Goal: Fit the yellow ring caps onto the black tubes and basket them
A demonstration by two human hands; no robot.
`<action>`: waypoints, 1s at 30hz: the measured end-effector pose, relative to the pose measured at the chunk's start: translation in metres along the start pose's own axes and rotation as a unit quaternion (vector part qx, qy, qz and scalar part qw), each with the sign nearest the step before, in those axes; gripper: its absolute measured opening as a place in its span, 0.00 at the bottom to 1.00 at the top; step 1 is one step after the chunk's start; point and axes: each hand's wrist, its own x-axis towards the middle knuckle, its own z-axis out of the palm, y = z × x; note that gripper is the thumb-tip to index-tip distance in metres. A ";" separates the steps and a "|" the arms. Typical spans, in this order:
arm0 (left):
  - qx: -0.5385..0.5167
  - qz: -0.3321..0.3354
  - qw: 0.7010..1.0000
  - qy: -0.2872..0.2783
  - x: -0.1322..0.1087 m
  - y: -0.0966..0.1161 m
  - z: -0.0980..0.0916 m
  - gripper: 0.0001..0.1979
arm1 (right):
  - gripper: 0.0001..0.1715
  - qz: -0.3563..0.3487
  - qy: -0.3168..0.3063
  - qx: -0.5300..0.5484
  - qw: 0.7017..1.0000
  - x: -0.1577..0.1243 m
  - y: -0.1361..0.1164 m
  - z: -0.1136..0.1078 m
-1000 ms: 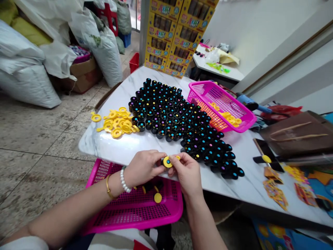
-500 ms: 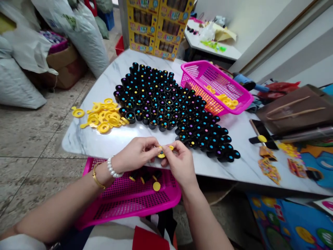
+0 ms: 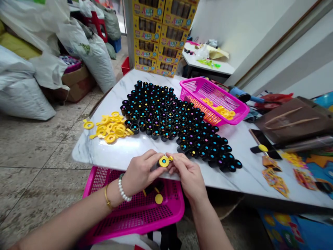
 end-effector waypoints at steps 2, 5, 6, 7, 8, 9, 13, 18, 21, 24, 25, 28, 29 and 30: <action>-0.003 0.000 1.000 -0.002 0.000 -0.001 -0.001 0.14 | 0.12 0.058 -0.042 0.035 0.997 0.008 -0.004 -0.004; -0.004 -0.004 1.000 -0.011 0.000 -0.004 0.000 0.12 | 0.12 0.139 -0.085 0.052 0.985 0.017 -0.012 -0.002; -0.006 -0.006 1.000 -0.015 0.001 -0.004 0.000 0.12 | 0.12 0.154 -0.092 0.050 0.982 0.019 -0.014 0.000; -0.007 -0.007 1.000 -0.020 0.002 -0.005 0.000 0.11 | 0.12 0.162 -0.096 0.045 0.981 0.020 -0.016 0.003; -0.009 -0.010 1.000 -0.024 0.003 -0.005 0.001 0.10 | 0.12 0.166 -0.099 0.039 0.980 0.021 -0.018 0.005; -0.011 -0.014 0.999 -0.026 0.004 -0.005 0.001 0.10 | 0.12 0.166 -0.101 0.032 0.980 0.021 -0.019 0.008; -0.013 -0.028 0.999 -0.035 0.008 -0.003 0.000 0.08 | 0.13 0.125 -0.096 -0.017 0.987 0.015 -0.018 0.014; -0.029 0.001 0.995 -0.094 0.000 -0.001 -0.021 0.18 | 0.12 0.080 -0.079 -0.065 0.992 -0.010 -0.011 0.010; 0.025 -0.008 0.998 -0.050 -0.007 -0.011 -0.043 0.25 | 0.12 0.096 -0.080 -0.080 0.989 -0.032 -0.009 0.008; 0.182 -0.040 0.979 0.078 -0.003 -0.031 -0.062 0.18 | 0.12 0.092 -0.072 -0.128 0.985 -0.047 -0.011 0.011; 0.231 -0.049 0.966 0.109 0.001 -0.038 -0.066 0.15 | 0.12 0.088 -0.074 -0.145 0.983 -0.049 -0.011 0.012; 0.322 -0.058 0.934 0.140 0.013 -0.055 -0.072 0.10 | 0.10 0.069 -0.093 -0.187 0.975 -0.048 -0.010 0.016; 0.338 -0.058 0.929 0.142 0.016 -0.058 -0.073 0.09 | 0.09 0.061 -0.100 -0.200 0.973 -0.047 -0.008 0.017; 0.348 -0.057 0.925 0.143 0.017 -0.060 -0.072 0.08 | 0.09 0.050 -0.106 -0.215 0.970 -0.045 -0.006 0.017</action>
